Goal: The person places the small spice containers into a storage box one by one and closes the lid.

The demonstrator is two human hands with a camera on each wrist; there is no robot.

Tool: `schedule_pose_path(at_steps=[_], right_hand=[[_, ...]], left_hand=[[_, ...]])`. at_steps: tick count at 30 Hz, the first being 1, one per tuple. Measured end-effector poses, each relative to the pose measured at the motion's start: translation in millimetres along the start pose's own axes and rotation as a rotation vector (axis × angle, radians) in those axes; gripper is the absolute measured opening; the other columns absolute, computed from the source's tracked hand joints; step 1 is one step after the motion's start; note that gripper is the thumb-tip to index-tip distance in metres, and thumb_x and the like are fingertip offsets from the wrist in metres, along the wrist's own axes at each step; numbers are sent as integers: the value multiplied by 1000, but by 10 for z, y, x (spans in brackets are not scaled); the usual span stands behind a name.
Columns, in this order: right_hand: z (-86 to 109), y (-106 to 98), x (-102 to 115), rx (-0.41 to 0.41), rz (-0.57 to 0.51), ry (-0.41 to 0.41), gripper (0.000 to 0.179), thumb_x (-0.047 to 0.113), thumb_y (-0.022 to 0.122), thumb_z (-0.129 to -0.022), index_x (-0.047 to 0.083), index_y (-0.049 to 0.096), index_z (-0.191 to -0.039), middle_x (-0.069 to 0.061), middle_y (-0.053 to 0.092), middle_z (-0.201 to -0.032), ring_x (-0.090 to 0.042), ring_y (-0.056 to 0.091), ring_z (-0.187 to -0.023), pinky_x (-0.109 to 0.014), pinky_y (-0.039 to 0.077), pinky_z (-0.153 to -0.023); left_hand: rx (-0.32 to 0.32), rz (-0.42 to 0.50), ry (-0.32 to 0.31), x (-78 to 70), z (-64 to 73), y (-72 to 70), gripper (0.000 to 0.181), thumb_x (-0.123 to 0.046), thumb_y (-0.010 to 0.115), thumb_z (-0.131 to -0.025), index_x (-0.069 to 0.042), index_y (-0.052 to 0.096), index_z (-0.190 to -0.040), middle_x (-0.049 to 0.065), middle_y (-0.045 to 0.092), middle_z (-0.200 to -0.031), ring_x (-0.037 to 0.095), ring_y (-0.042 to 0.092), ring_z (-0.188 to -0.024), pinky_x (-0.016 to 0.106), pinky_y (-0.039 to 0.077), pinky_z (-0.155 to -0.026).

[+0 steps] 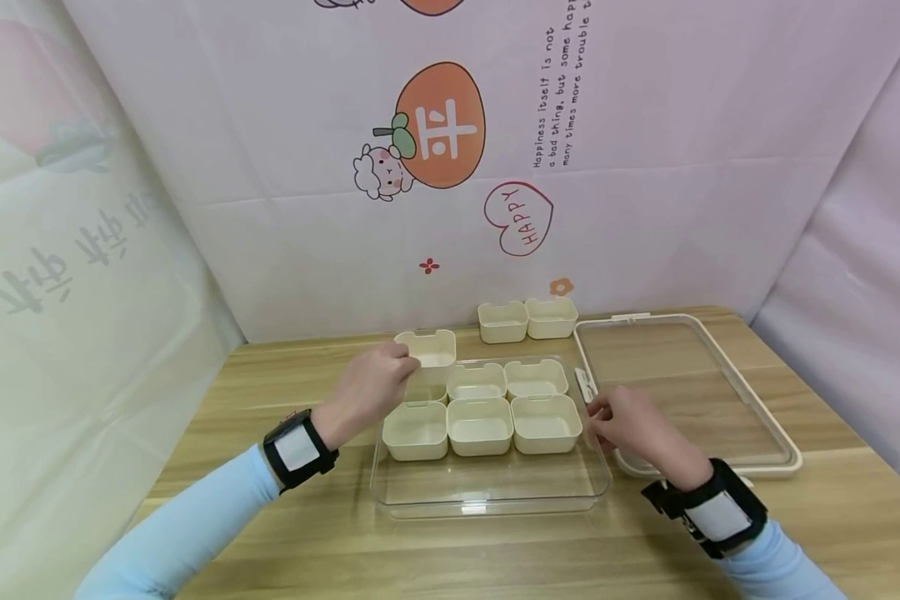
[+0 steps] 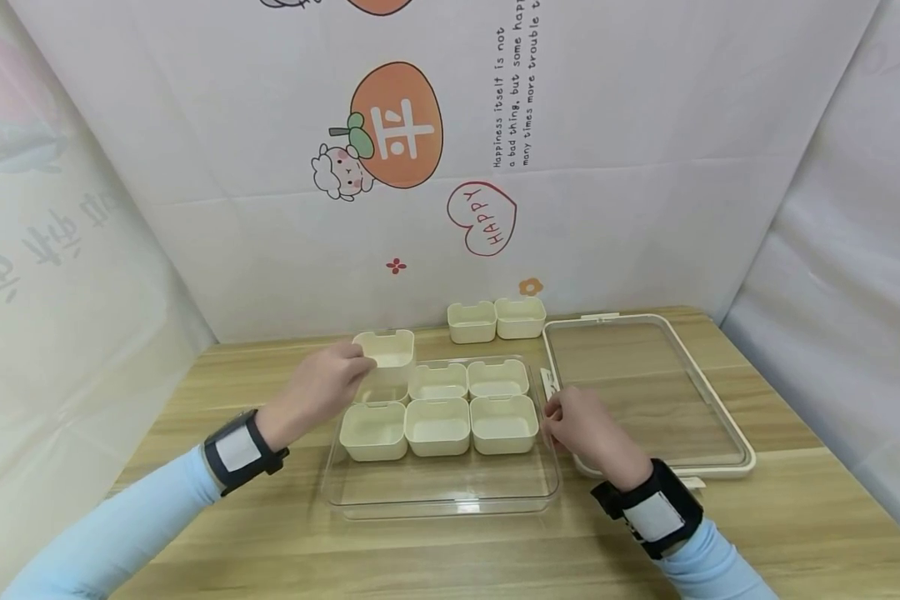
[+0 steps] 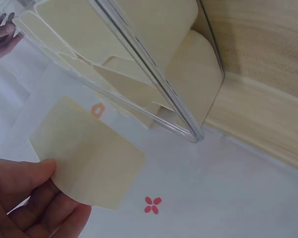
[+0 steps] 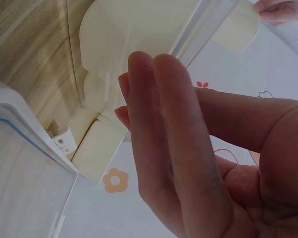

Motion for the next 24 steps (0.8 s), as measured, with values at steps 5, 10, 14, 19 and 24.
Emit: schedule_pose_path(at_steps=[5, 10, 14, 19, 24], right_hand=[[0, 8, -3, 4, 4, 7, 23, 3, 62, -81, -13, 64, -98, -10, 69, -72, -16, 64, -56, -27, 50, -55], [1, 9, -4, 8, 1, 15, 24, 3, 62, -81, -13, 64, -98, -10, 69, -72, -17, 65, -57, -27, 50, -55], [3, -1, 7, 8, -10, 4, 24, 2, 61, -81, -14, 63, -98, -12, 69, -73, -18, 65, -57, -28, 50, -55], [8, 18, -13, 24, -30, 29, 26, 2, 60, -82, -15, 62, -102, -13, 69, -75, -19, 65, -59, -27, 50, -56], [13, 32, -17, 36, -29, 37, 27, 2, 61, -82, -15, 62, -102, -13, 70, -76, -20, 66, -60, -27, 50, -56]], left_hand=[[-26, -2, 16, -86, 99, -56, 23, 7, 56, -83, -8, 69, -72, -1, 47, -63, 10, 41, -58, 18, 33, -48], [-57, 20, 41, -162, 198, -118, 21, 7, 58, -82, -9, 67, -71, -1, 47, -63, 9, 40, -57, 17, 32, -49], [-81, 30, 70, -244, 277, -182, 20, 6, 59, -82, -9, 69, -73, -2, 46, -62, 9, 39, -58, 16, 32, -50], [-96, 60, 105, -370, 362, -249, 16, 5, 62, -81, -7, 70, -75, -1, 48, -63, 9, 40, -59, 17, 37, -53], [-72, 80, 110, -457, 449, -268, 13, 4, 65, -79, -7, 72, -79, -2, 53, -66, 9, 44, -62, 18, 41, -57]])
Point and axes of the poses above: each hand's wrist, its own z-axis away from the middle knuckle, its own y-axis out of the palm, x = y × z, the point moved 10 cm from there along -z, towards the middle knuckle
